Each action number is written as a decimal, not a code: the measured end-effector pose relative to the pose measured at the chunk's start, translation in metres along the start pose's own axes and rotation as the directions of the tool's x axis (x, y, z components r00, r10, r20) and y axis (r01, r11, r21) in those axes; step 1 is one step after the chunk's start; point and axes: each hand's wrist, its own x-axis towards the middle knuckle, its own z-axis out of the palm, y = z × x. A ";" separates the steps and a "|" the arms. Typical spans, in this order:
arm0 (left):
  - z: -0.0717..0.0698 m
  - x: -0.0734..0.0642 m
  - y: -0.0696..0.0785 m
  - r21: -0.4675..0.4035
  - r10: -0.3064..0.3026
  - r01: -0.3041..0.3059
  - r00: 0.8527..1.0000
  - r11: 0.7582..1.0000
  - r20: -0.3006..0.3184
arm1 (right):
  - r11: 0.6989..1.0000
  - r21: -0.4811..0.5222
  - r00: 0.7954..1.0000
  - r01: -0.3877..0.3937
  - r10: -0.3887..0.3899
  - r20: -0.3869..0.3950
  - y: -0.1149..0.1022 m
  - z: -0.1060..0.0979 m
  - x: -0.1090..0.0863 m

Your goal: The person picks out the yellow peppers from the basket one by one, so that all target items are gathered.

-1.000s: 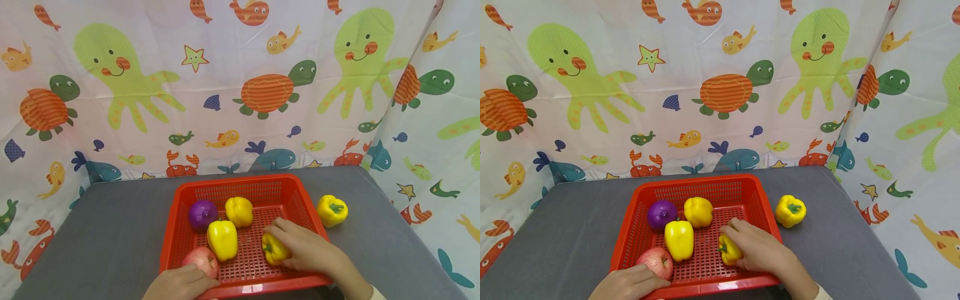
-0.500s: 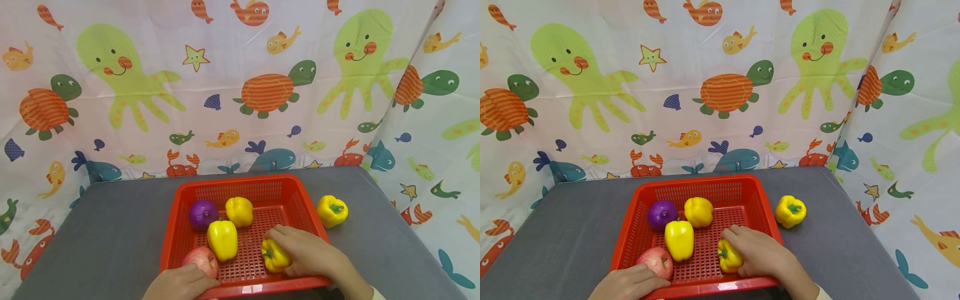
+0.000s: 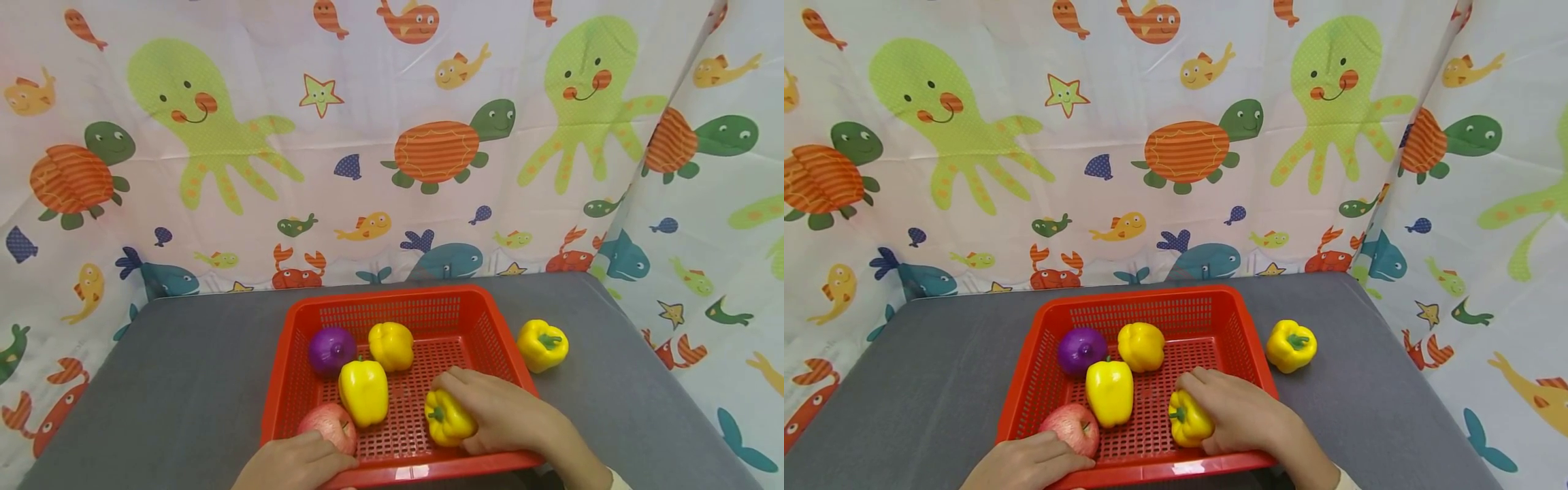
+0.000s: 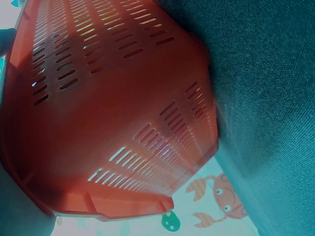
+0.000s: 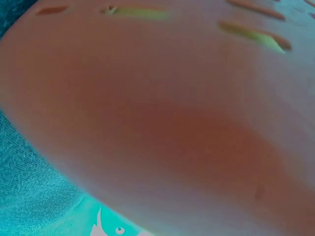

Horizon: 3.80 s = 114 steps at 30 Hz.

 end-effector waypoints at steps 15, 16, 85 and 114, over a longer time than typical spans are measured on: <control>0.000 0.000 -0.002 0.043 0.056 -0.056 0.998 0.997 0.009 | 0.997 0.074 0.998 0.011 -0.007 -0.058 0.002 -0.001 -0.003; -0.001 0.000 -0.002 0.046 0.057 -0.057 0.998 0.997 0.010 | 0.997 0.076 0.998 0.010 -0.005 -0.063 0.002 -0.001 -0.003; 0.000 0.000 -0.006 0.091 0.085 -0.085 0.996 0.992 -0.001 | 0.998 -0.001 0.936 -0.066 0.061 -0.347 0.010 -0.050 -0.042; -0.002 0.003 0.004 0.072 -0.002 0.002 1.000 0.997 -0.005 | 0.998 -0.062 0.875 -0.024 -0.009 -0.484 0.017 -0.068 -0.061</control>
